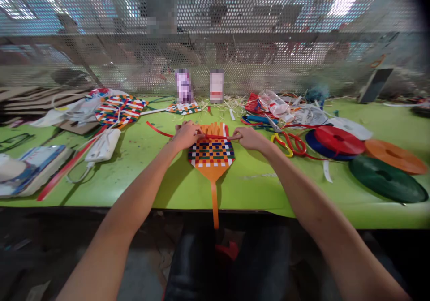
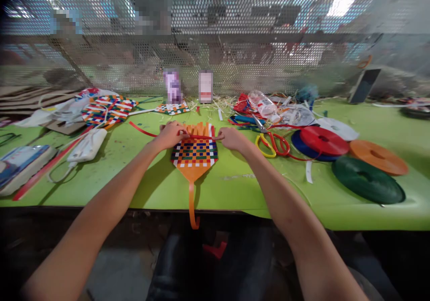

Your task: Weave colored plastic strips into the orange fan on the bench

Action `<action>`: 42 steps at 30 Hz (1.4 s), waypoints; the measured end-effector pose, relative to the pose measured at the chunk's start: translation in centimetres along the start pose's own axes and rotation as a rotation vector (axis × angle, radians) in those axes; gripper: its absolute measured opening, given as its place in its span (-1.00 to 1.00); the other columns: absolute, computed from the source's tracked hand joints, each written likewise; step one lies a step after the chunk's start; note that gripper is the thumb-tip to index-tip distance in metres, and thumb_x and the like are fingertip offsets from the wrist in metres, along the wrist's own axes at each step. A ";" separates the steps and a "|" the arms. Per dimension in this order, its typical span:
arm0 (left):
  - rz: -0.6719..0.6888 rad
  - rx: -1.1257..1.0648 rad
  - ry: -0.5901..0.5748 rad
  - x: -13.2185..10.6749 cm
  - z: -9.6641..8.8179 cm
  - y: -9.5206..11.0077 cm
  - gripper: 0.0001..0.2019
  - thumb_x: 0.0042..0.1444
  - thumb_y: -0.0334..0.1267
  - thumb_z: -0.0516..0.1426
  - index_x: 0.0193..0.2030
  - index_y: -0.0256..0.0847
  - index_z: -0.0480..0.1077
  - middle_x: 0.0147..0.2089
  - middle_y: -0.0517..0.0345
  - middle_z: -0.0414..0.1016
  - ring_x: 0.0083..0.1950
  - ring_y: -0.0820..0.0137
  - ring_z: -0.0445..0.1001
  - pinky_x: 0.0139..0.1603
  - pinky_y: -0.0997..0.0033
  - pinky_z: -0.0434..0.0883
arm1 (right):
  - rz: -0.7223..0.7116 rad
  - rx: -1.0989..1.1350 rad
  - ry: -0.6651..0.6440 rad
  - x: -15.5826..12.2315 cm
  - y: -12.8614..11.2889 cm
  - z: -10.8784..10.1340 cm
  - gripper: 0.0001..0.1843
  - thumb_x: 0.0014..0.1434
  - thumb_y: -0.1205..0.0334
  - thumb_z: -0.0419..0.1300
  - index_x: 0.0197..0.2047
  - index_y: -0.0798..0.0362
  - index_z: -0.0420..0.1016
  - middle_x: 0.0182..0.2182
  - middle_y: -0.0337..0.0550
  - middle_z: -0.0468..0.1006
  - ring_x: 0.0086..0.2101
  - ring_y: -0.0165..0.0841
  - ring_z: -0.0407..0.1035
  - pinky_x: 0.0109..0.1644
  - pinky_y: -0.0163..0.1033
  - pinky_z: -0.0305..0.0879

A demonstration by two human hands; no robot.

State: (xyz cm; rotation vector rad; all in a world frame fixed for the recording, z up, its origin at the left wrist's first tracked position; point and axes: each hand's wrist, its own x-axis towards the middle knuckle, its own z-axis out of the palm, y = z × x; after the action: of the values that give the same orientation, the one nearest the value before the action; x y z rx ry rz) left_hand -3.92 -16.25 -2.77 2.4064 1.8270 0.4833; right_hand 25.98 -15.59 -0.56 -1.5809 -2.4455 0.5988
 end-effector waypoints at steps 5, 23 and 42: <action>-0.049 -0.016 -0.007 0.0 -0.4 1.2 -0.65 0.41 0.10 0.18 -0.13 -0.11 0.63 0.15 -0.15 0.46 0.28 -0.08 0.35 0.25 -0.16 0.26 | 0.005 -0.041 0.018 0.1 0.0 0.2 -0.60 0.14 0.64 0.11 -0.06 0.20 0.65 -0.02 0.09 0.75 -0.13 -0.22 0.58 -0.24 -0.29 0.22; -0.188 -0.139 -0.045 0.6 1.6 1.5 -0.67 0.26 0.09 0.29 -0.30 -0.15 0.52 -0.02 0.00 0.63 0.04 0.11 0.51 0.09 0.13 0.31 | 0.083 -0.031 0.052 0.2 -0.9 0.3 -0.63 0.09 0.63 0.14 -0.14 0.14 0.64 -0.07 0.04 0.77 -0.15 -0.22 0.60 -0.27 -0.32 0.23; -0.201 -0.218 -0.061 0.9 2.1 1.1 -0.69 0.23 0.08 0.33 -0.26 -0.14 0.56 0.00 -0.06 0.66 0.08 0.06 0.54 0.25 -0.03 0.35 | 0.568 -0.218 0.093 -9.3 12.6 -4.8 -0.72 0.20 0.04 0.42 -0.38 0.03 0.53 -0.48 -0.12 0.57 -0.43 -0.25 0.43 -0.38 -0.21 0.17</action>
State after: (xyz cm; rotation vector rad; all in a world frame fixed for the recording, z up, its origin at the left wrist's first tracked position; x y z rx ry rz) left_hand -2.02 -15.45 -4.34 2.0501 1.8580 0.5513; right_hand 42.13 -18.29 -0.78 -2.3562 -2.0384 0.3215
